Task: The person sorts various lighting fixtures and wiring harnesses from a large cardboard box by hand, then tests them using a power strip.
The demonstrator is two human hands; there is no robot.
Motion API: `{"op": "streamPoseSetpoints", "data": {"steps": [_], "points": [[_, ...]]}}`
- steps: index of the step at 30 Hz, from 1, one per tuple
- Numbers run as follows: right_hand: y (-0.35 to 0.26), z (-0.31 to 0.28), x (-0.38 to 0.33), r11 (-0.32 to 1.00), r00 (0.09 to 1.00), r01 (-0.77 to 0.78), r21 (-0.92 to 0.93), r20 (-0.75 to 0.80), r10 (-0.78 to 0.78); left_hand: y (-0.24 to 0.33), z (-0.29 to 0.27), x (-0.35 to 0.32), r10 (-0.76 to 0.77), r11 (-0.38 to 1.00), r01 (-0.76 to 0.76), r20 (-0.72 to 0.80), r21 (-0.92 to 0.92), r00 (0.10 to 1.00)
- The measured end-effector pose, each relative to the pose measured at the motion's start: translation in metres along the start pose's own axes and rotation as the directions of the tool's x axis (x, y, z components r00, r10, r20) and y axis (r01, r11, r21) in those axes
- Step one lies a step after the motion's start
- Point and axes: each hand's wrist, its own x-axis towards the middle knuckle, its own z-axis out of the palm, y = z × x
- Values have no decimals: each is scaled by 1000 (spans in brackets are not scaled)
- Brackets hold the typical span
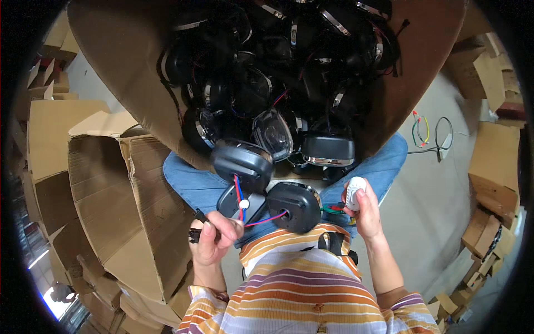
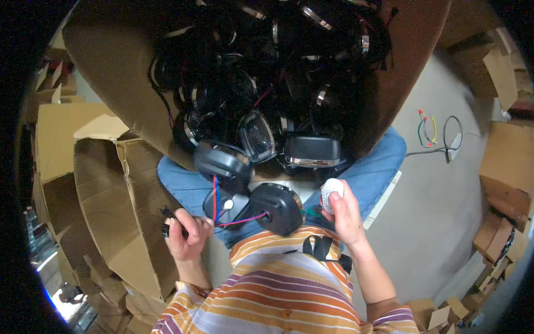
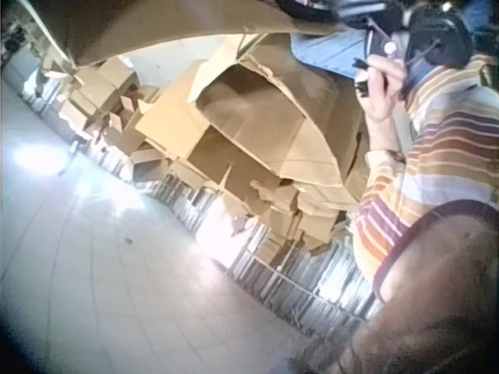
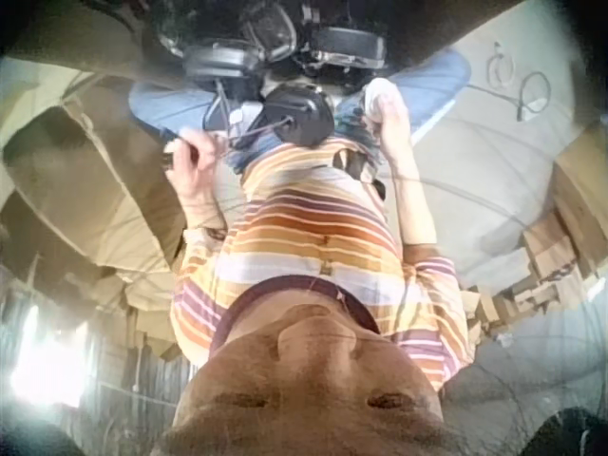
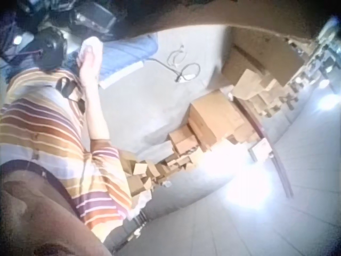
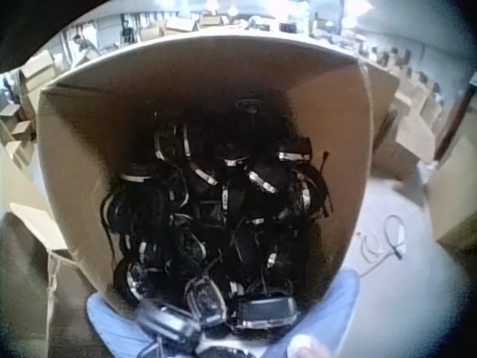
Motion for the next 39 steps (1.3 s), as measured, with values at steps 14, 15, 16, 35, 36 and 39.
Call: {"op": "streamPoseSetpoints", "data": {"steps": [14, 15, 16, 35, 36, 39], "points": [[8, -11, -9, 998, 996, 45, 51, 69, -49, -51, -41, 168, 160, 400, 176, -257, 899, 953], [7, -10, -9, 997, 996, 45, 56, 71, -49, -54, -50, 175, 198, 358, 149, -231, 922, 953], [5, -11, -10, 998, 997, 41, 54, 69, -45, -55, -53, 180, 196, 355, 149, -230, 923, 953], [7, -15, -23, 999, 995, 2, 53, 100, -7, -105, -76, 231, -120, -541, 535, -689, 649, 715], [8, -16, -24, 999, 995, 0, 54, 104, -6, -103, -79, 229, -118, -541, 538, -692, 646, 712], [12, -19, -23, 998, 994, -4, 69, 113, -3, -89, -89, 218, -32, -389, 509, -564, 768, 825]]}}
